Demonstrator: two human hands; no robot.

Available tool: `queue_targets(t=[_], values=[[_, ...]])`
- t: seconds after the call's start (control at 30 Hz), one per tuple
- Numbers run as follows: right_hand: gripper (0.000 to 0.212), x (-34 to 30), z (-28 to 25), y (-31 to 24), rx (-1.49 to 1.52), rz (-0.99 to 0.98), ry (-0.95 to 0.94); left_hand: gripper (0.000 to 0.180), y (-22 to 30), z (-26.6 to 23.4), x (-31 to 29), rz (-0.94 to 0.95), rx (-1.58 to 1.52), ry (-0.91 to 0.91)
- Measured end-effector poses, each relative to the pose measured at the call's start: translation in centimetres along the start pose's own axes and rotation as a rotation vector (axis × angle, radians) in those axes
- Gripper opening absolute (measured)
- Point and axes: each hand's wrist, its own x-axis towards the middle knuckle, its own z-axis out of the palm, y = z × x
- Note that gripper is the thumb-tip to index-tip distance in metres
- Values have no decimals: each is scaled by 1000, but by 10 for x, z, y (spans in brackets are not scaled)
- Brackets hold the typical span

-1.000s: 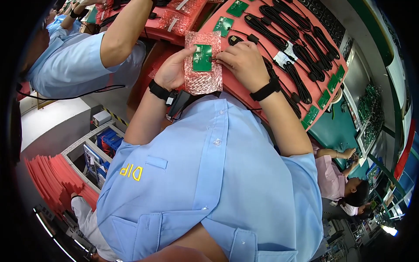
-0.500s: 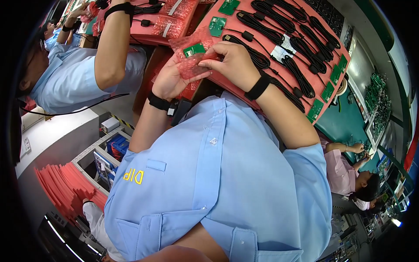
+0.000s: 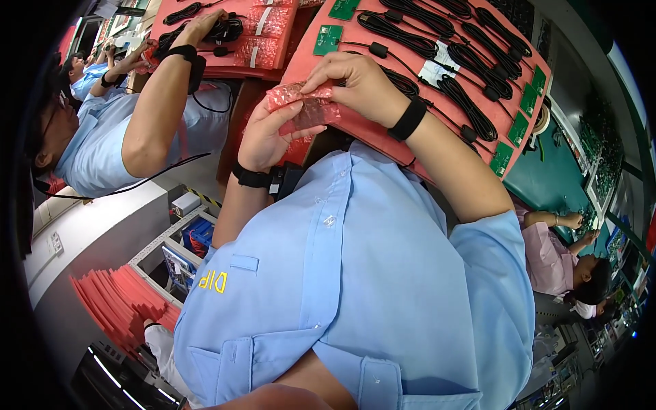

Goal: The person packages circuit boards by placing them into bubble wrap sleeves, sealing each sleeve with tape, and stacking the finished units onto a pink foam board. After filling the board, the person moves it aside and begins the process again with a new board.

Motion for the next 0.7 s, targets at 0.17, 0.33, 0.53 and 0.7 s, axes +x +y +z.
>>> queue_targets(t=[0.17,0.33,0.53,0.7], values=[[25,0,-5,-13,-216,-16,-50,29,8,-6,2,-87,-37,-44],[27,1,-14,-17,-293,-120,-141,27,20,2,2,-190,-74,-92],[31,-9,-15,-23,-427,-166,-151,27,16,22,3,-207,105,97],[25,-70,-25,-112,-722,-14,136,24,7,14,5,-70,303,162]])
